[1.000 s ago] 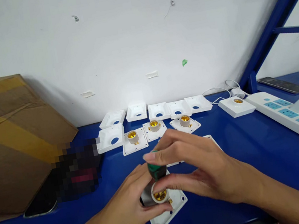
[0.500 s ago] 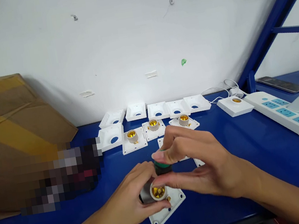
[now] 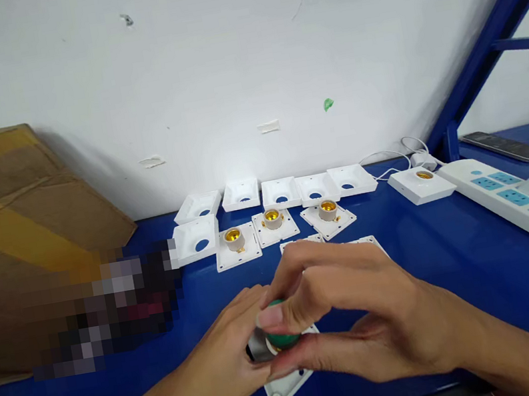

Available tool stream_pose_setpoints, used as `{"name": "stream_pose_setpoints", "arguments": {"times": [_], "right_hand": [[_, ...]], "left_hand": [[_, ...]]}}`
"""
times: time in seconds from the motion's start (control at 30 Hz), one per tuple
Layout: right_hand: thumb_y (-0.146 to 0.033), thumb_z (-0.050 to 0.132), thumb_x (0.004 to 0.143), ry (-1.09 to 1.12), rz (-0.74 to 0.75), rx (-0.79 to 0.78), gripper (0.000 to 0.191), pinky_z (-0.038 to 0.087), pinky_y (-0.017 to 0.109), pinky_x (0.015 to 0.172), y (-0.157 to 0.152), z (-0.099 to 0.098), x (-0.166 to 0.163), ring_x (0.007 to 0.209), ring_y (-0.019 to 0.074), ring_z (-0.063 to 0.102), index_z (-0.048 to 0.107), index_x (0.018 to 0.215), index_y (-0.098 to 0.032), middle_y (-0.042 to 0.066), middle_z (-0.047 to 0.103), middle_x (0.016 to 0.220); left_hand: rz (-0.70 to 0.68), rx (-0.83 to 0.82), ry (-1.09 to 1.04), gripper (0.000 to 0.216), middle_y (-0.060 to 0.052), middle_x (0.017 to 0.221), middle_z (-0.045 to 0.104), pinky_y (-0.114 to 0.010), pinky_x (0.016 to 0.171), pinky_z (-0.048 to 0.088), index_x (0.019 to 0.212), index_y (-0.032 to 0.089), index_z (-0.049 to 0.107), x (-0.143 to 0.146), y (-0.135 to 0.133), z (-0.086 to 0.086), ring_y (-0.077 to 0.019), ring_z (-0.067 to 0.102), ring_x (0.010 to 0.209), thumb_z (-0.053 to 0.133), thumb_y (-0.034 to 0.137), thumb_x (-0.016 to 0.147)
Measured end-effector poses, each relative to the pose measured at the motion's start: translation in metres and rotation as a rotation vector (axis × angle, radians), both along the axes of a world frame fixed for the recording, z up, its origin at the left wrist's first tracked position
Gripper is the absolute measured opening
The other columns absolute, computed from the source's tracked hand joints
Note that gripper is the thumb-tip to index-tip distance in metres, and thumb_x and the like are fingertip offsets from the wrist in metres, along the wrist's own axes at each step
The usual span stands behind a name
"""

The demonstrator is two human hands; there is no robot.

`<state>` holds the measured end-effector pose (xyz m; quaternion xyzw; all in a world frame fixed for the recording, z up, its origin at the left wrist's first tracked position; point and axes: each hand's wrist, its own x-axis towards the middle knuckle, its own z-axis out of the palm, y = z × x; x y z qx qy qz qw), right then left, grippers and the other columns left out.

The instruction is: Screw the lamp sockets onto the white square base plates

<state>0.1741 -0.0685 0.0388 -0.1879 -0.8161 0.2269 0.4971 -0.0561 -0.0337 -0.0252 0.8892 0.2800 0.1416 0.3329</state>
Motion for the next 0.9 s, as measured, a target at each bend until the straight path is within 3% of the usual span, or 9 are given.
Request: {"name": "stream_pose_setpoints", "arguments": {"times": [0.13,0.27,0.4,0.57,0.73,0.9], "right_hand": [[-0.014,0.09,0.081,0.036,-0.073,0.083,0.03,0.059,0.03,0.063,0.004,-0.004,-0.001,0.077,0.017,0.068,0.073,0.105,-0.016,0.004,0.071,0.086],[-0.012,0.087,0.084,0.053,0.029,0.001,0.042,0.063,0.033,0.069,0.007,-0.002,0.001,0.09,0.0218,0.075,0.072,0.123,-0.015,0.01,0.076,0.097],[-0.011,0.081,0.089,0.036,0.106,-0.103,0.049,0.066,0.036,0.077,0.005,0.002,0.002,0.101,0.0239,0.077,0.069,0.136,-0.019,0.012,0.08,0.108],[-0.001,0.081,0.085,0.067,0.077,-0.111,0.055,0.066,0.033,0.072,0.002,0.0,0.004,0.1,0.0232,0.078,0.069,0.135,-0.019,0.008,0.078,0.106],[0.001,0.082,0.081,0.219,-0.053,-0.122,0.055,0.069,0.044,0.081,0.004,-0.005,0.007,0.101,0.0274,0.078,0.072,0.13,-0.023,0.006,0.077,0.103],[-0.001,0.083,0.08,0.355,-0.116,-0.107,0.044,0.069,0.046,0.075,0.003,-0.002,0.006,0.093,0.03,0.08,0.077,0.121,-0.017,0.006,0.072,0.094]], "left_hand": [[0.003,0.016,-0.008,0.039,-0.002,0.1,0.069,-0.042,0.092,0.049,0.109,0.021,0.064,0.001,0.0,0.0,-0.0259,0.064,0.094,0.088,0.041,0.086],[0.005,0.012,-0.008,0.039,-0.003,0.102,0.071,-0.04,0.087,0.05,0.106,0.022,0.065,0.001,0.001,0.003,-0.0266,0.064,0.094,0.089,0.042,0.084],[-0.007,-0.013,0.009,0.038,-0.004,0.105,0.07,-0.046,0.099,0.048,0.109,0.024,0.066,-0.001,0.001,0.003,-0.0282,0.065,0.1,0.087,0.046,0.086],[0.001,-0.082,-0.008,0.04,-0.004,0.112,0.069,-0.054,0.114,0.037,0.119,0.025,0.063,-0.003,-0.002,0.002,-0.0287,0.064,0.11,0.084,0.041,0.09],[-0.086,-0.156,-0.005,0.03,-0.002,0.112,0.067,-0.043,0.114,0.036,0.109,0.024,0.066,-0.008,0.001,0.017,-0.0252,0.061,0.113,0.087,0.032,0.089],[-0.187,-0.251,-0.001,0.041,-0.001,0.119,0.069,-0.038,0.112,0.035,0.123,0.029,0.067,-0.011,0.006,0.035,-0.0237,0.056,0.123,0.084,0.014,0.089]]}}
